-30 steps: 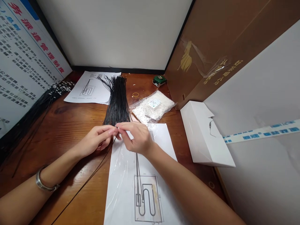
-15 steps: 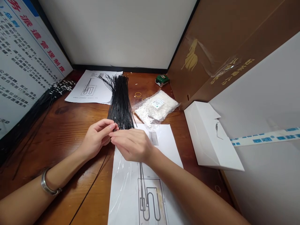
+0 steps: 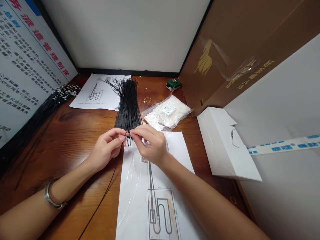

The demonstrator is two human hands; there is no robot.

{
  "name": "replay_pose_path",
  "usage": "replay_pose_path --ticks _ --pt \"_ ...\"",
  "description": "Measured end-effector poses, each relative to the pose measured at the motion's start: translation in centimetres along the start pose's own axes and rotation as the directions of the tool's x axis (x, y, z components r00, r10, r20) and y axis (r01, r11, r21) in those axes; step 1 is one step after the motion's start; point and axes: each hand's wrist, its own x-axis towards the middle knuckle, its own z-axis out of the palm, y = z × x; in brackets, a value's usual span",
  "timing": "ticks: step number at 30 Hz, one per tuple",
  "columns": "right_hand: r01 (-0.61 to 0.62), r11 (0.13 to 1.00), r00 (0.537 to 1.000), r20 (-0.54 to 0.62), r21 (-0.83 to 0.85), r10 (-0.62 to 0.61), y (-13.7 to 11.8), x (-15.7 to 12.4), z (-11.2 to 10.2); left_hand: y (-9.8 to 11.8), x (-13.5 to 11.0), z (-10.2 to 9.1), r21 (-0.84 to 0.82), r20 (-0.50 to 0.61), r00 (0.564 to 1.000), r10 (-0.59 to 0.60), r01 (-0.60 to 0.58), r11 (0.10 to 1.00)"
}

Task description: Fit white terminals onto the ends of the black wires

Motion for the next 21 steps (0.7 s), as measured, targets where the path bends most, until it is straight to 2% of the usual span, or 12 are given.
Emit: replay_pose_path --ticks 4,8,12,21 --pt "-0.089 0.988 0.994 0.073 0.125 0.08 -0.07 0.01 -0.05 -0.1 -0.04 -0.07 0.065 0.006 0.999 0.035 -0.035 0.997" --pt "-0.144 0.978 0.986 0.103 0.15 0.129 -0.1 0.01 -0.06 -0.06 -0.05 -0.01 0.139 -0.003 0.998 0.064 -0.063 0.988" --pt "-0.148 0.976 0.984 0.126 0.162 0.128 0.01 -0.01 -0.12 -0.07 -0.11 0.0 0.185 -0.001 0.998 0.07 -0.068 0.98" --pt "-0.137 0.976 0.984 0.133 0.169 0.115 0.22 -0.15 -0.1 -0.18 -0.2 -0.03 0.173 -0.012 0.998 0.063 -0.06 0.983"
